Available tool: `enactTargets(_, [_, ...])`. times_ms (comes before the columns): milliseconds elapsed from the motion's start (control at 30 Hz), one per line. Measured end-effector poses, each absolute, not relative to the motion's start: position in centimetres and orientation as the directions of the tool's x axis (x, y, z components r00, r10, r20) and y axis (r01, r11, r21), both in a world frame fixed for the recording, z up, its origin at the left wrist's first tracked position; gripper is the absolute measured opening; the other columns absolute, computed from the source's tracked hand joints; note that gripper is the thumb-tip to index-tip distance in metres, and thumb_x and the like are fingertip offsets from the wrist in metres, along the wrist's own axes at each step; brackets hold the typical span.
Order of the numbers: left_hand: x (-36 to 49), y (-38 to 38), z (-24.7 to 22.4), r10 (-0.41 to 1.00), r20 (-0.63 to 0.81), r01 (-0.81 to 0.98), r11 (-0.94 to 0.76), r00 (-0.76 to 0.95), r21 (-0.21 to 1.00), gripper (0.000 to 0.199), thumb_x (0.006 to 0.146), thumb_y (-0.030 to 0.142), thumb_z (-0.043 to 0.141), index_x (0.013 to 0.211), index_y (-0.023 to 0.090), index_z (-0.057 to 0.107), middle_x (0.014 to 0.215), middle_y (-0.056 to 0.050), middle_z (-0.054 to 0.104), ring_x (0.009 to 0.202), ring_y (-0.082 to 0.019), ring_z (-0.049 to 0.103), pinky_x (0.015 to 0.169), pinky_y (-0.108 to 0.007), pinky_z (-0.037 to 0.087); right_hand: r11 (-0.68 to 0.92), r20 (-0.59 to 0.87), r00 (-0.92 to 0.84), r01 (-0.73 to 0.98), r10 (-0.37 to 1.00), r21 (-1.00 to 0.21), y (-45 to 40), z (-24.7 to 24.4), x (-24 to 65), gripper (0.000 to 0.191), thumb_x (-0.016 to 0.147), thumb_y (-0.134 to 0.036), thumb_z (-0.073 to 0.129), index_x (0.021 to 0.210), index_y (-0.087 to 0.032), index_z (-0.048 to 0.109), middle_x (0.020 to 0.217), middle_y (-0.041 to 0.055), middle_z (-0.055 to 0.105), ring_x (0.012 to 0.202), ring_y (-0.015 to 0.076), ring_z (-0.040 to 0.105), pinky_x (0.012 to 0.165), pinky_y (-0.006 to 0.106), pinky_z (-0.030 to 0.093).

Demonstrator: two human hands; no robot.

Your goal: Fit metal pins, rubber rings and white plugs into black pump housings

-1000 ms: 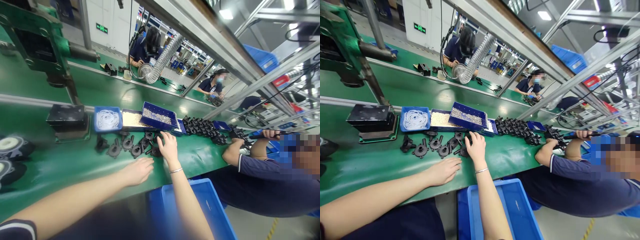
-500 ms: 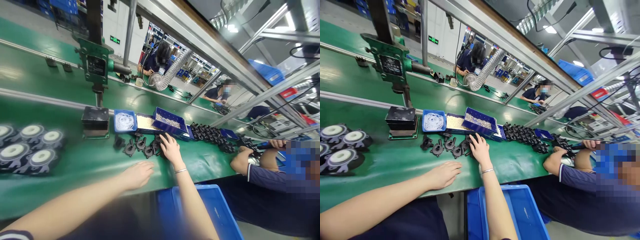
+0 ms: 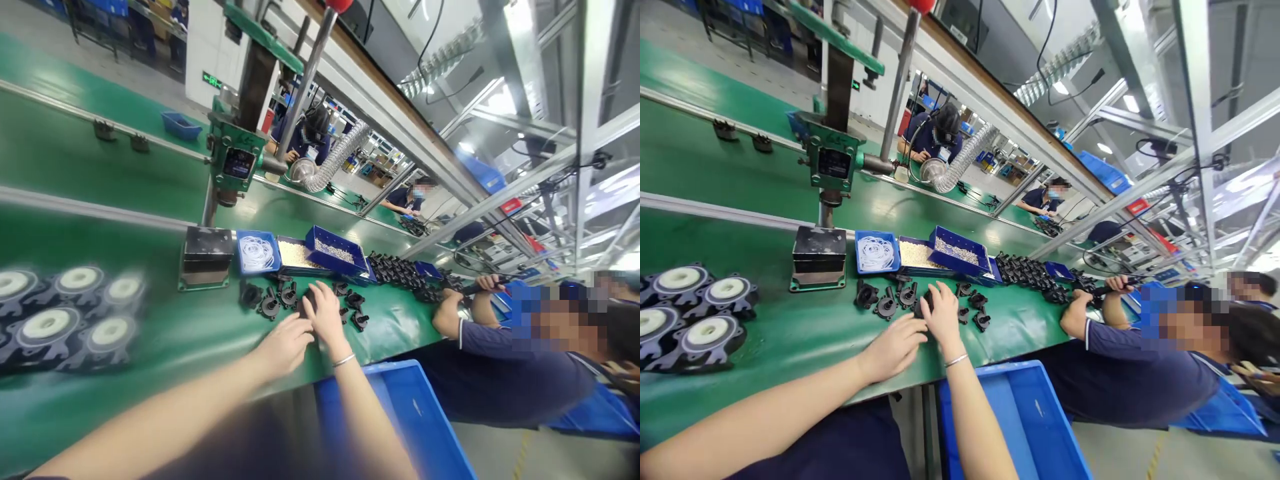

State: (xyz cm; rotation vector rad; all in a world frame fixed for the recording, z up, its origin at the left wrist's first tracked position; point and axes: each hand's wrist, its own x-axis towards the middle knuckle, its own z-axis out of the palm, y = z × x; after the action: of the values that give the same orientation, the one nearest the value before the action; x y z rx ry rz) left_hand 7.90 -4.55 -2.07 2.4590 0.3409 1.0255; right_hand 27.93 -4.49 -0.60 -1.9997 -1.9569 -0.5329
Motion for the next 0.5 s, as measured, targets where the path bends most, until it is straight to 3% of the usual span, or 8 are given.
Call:
enactTargets(133, [6.2, -2.3, -1.6, 0.623, 0.635, 0.303, -0.78, 0.458, 0.547, 0.032, 0.09, 0.016, 0.047, 0.12, 0.02, 0.061, 0.132, -0.012, 0.06, 0.136, -0.029, 0.045, 0.118, -0.058, 0.026, -0.082, 0.532, 0.078, 0.997, 0.843, -0.016, -4.5, -2.8, 26.8, 0.032, 0.1, -0.025, 0.037, 0.119, -0.017, 0.061, 0.122, 0.0142, 0.061, 0.131, 0.0277, 0.043, 0.106, 0.05, 0.038])
enactTargets(233, [4.9, -0.3, -2.2, 0.754, 0.553, 0.493, -0.653, 0.355, 0.574, 0.039, 0.089, 0.024, 0.054, 0.128, 0.019, 0.057, 0.144, -0.016, 0.05, 0.141, -0.036, 0.036, 0.115, -0.063, 0.027, -0.164, 0.606, 0.167, 0.985, 0.777, -0.062, -4.8, -2.8, 26.9, 0.036, 0.1, -0.024, 0.035, 0.126, -0.014, 0.057, 0.126, 0.0188, 0.057, 0.137, 0.0322, 0.037, 0.106, 0.059, 0.032])
enactTargets(333, [4.5, 0.8, -3.1, 0.765, 0.527, 0.515, -0.641, 0.369, 0.569, 0.047, 0.086, 0.03, 0.059, 0.131, 0.019, 0.054, 0.146, -0.019, 0.046, 0.142, -0.039, 0.035, 0.112, -0.062, 0.033, -0.139, 0.61, 0.133, 0.99, 0.781, -0.038, -4.3, -1.5, 25.4, 0.038, 0.099, -0.026, 0.042, 0.135, -0.019, 0.053, 0.141, 0.0165, 0.05, 0.144, 0.0322, 0.029, 0.111, 0.059, 0.025])
enactTargets(500, [4.8, 0.9, -4.0, 0.702, 0.527, 0.448, -0.712, 0.479, 0.541, 0.037, 0.081, 0.029, 0.064, 0.116, 0.019, 0.062, 0.141, -0.017, 0.049, 0.14, -0.039, 0.038, 0.111, -0.059, 0.038, 0.109, 0.419, -0.129, 0.991, 0.899, 0.071, -1.8, -0.4, 21.5, 0.043, 0.1, -0.024, 0.045, 0.142, -0.035, 0.048, 0.151, 0.0026, 0.046, 0.145, 0.0246, 0.03, 0.114, 0.047, 0.024])
